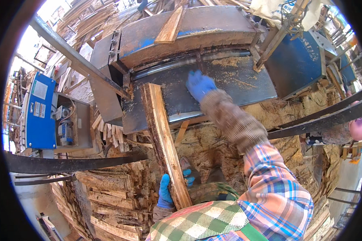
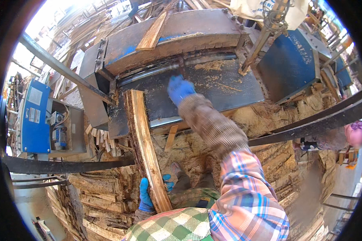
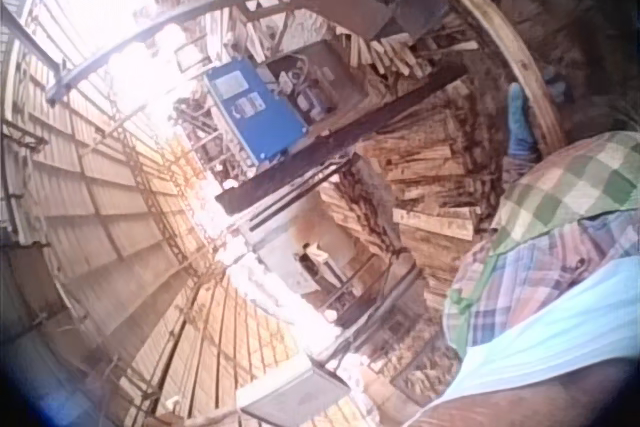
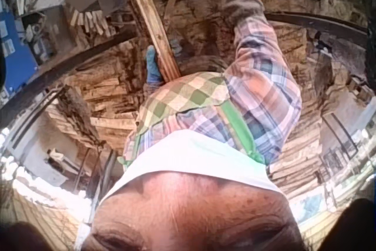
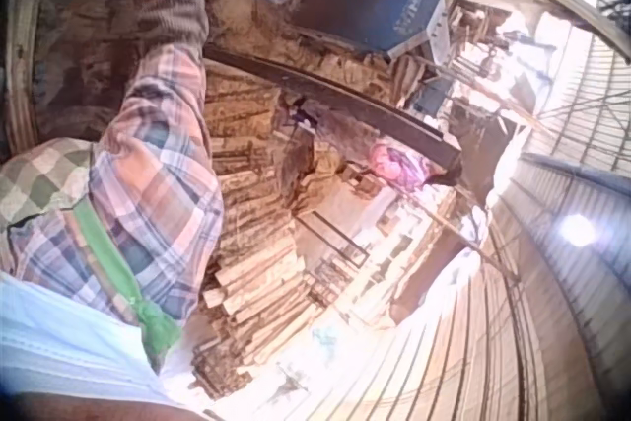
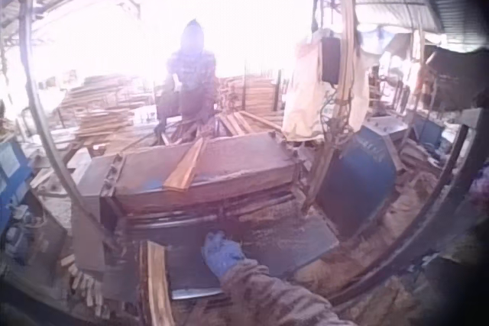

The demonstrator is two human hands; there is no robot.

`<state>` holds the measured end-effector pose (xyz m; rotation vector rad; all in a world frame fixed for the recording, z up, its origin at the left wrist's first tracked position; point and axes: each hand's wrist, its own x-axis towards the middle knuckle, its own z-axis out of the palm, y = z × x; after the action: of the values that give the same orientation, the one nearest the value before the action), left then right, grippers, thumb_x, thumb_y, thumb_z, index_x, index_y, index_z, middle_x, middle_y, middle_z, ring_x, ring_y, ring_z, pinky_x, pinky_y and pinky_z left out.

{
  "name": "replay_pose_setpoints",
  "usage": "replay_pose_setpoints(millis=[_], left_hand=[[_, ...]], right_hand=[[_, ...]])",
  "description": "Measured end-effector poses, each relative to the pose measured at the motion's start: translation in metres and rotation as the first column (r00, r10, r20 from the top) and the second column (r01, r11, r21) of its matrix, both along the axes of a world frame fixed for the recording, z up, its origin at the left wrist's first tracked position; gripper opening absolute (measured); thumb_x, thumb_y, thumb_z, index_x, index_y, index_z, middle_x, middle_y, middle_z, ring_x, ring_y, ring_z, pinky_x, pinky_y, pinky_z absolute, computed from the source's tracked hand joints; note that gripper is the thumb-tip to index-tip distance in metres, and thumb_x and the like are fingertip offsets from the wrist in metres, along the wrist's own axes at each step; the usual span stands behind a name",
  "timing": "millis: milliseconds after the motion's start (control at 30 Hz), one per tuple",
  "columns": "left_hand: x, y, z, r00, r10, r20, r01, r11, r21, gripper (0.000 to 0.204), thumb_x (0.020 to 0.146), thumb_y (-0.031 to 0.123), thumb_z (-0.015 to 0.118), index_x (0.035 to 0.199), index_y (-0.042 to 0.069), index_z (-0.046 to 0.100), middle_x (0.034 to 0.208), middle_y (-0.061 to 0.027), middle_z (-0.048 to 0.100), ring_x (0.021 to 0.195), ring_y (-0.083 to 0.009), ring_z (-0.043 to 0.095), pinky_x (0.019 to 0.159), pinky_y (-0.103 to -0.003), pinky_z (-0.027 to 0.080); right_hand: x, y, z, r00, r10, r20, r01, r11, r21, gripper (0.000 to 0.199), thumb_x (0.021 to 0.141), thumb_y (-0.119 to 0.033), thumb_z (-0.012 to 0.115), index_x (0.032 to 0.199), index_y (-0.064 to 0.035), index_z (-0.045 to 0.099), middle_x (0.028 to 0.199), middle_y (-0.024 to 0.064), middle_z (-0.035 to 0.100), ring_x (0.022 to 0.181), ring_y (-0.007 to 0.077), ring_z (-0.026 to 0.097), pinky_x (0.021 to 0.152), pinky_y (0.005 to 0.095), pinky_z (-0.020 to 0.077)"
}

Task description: The person repeatedly picks up wooden planks from a nearby stack and feeds them into a planer machine. The person handles the planks one at a time, guiding them through the machine and then stacking the processed planks on a pile to the side.

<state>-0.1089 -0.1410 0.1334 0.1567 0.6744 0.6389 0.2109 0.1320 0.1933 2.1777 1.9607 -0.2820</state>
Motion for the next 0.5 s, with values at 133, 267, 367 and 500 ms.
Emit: replay_pose_setpoints(millis=[133,267,367,500], left_hand=[[0.007,0.015,0.005,0.998,-0.046,0.034,0.044,0.998,0.044,0.095,0.094,0.065,0.061,0.161,0.006,0.028,0.151,-0.0252,0.049,0.131,-0.0461,0.055,0.108,-0.058,0.051],[0.03,0.027,0.003,0.996,-0.077,0.043,0.075,0.996,0.054,0.098,0.091,0.073,0.058,0.16,0.009,0.031,0.147,-0.0255,0.053,0.119,-0.0431,0.064,0.107,-0.059,0.053],[0.041,0.025,0.009,0.996,-0.04,0.084,0.036,0.998,0.045,0.093,0.095,0.066,0.059,0.16,0.006,0.031,0.149,-0.0267,0.05,0.127,-0.0461,0.058,0.107,-0.056,0.052],[0.035,0.022,0.004,0.994,-0.076,0.079,0.072,0.996,0.054,0.091,0.096,0.063,0.061,0.16,0.007,0.03,0.152,-0.0252,0.047,0.133,-0.0441,0.054,0.112,-0.057,0.047]], right_hand=[[0.059,-0.153,0.008,0.996,-0.078,0.043,0.077,0.997,0.019,0.014,0.095,-0.014,0.065,0.106,-0.0087,0.072,0.121,0.0126,0.065,0.108,0.0272,0.068,0.073,0.0354,0.0626],[0.123,-0.229,-0.02,0.917,-0.384,-0.106,0.392,0.917,0.069,0.015,0.094,-0.021,0.067,0.094,-0.0064,0.067,0.104,0.0106,0.065,0.083,0.0261,0.069,0.066,0.0348,0.0593],[0.111,-0.179,-0.021,1.0,0.015,0.021,-0.025,0.762,0.647,0.027,0.097,-0.031,0.064,0.093,-0.0043,0.065,0.1,0.0137,0.066,0.08,0.0303,0.067,0.067,0.042,0.057],[0.075,-0.037,-0.015,0.954,-0.148,-0.262,0.292,0.671,0.682,0.04,0.098,-0.041,0.061,0.119,-0.0078,0.068,0.131,0.0137,0.062,0.12,0.0323,0.059,0.1,0.0455,0.0496]])
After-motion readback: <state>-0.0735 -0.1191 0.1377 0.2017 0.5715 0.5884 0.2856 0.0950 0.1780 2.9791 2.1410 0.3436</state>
